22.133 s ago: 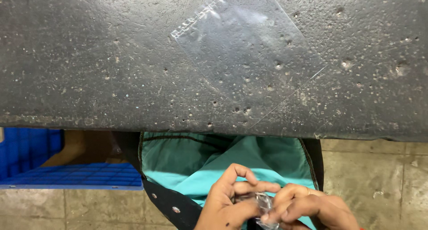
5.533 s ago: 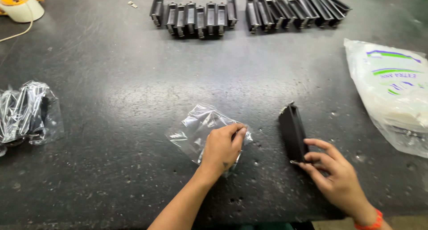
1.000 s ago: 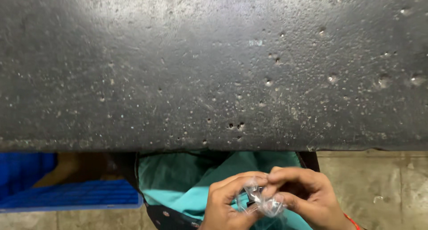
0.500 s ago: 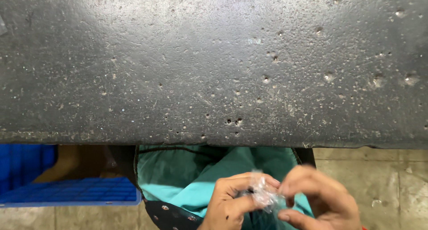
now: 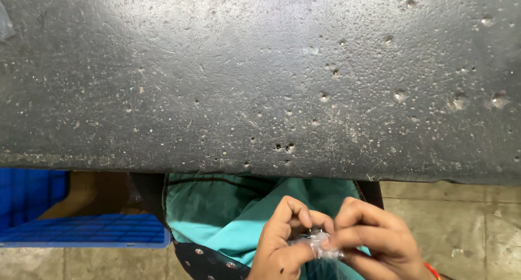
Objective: The person places small black rectangular components into clear plastic bags, seals them, and stacks them on the table. They also handle a larger black component, inspecting its metal contacts and sliding parts before placing it aside.
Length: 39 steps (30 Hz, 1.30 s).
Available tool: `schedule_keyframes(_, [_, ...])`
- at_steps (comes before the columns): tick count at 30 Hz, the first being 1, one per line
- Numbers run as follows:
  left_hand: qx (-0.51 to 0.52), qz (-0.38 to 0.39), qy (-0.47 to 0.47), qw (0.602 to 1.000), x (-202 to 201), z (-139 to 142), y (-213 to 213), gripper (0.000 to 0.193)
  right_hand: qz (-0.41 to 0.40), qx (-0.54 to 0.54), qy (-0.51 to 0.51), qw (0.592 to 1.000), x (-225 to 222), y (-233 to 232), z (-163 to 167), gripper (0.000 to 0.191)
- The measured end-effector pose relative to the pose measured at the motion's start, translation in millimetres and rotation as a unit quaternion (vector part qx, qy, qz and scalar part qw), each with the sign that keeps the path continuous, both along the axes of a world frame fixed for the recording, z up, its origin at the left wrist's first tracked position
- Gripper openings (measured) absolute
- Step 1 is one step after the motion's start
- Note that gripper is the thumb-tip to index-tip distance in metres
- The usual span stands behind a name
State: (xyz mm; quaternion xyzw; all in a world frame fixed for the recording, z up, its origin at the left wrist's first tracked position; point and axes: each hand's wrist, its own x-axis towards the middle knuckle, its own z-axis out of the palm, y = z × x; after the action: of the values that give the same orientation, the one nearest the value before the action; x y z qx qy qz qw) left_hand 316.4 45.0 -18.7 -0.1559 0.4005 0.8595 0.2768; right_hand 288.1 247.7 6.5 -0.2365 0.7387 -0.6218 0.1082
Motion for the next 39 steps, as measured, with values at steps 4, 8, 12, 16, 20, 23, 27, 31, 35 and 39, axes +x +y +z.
schedule_keyframes(4, [0.035,-0.012,0.012,0.999,0,-6,0,0.030,0.020,0.008,0.036,0.999,0,2,4,0.020])
schedule_keyframes(8, [0.098,-0.021,-0.014,0.995,0,-5,-3,0.029,0.034,0.017,0.052,0.998,-4,5,19,0.017])
schedule_keyframes(12, [0.093,-0.075,0.025,0.993,0,2,-11,0.016,0.081,0.002,0.000,0.997,-7,5,31,0.014])
schedule_keyframes(16, [0.069,-0.127,0.007,0.989,0,8,-14,0.016,0.072,0.007,-0.047,0.996,-8,2,30,0.014])
schedule_keyframes(20, [0.113,-0.054,-0.050,0.991,3,14,-11,0.027,0.086,0.027,-0.120,0.989,-5,8,28,0.021])
schedule_keyframes(23, [0.021,-0.100,0.049,0.994,4,19,-13,0.020,0.103,0.034,-0.189,0.976,-3,12,25,0.026])
schedule_keyframes(27, [-0.004,-0.138,0.058,0.989,2,25,-16,0.014,0.078,0.021,-0.206,0.975,1,13,21,0.029])
schedule_keyframes(31, [-0.071,-0.185,0.105,0.975,1,35,-18,0.018,0.056,0.052,-0.169,0.983,10,10,20,0.024])
schedule_keyframes(35, [-0.023,-0.119,0.137,0.983,2,40,-16,0.016,0.021,0.059,-0.209,0.976,7,9,20,0.020])
schedule_keyframes(39, [-0.007,-0.076,0.055,0.996,3,33,-10,0.011,0.064,-0.017,-0.126,0.990,-6,8,20,0.023])
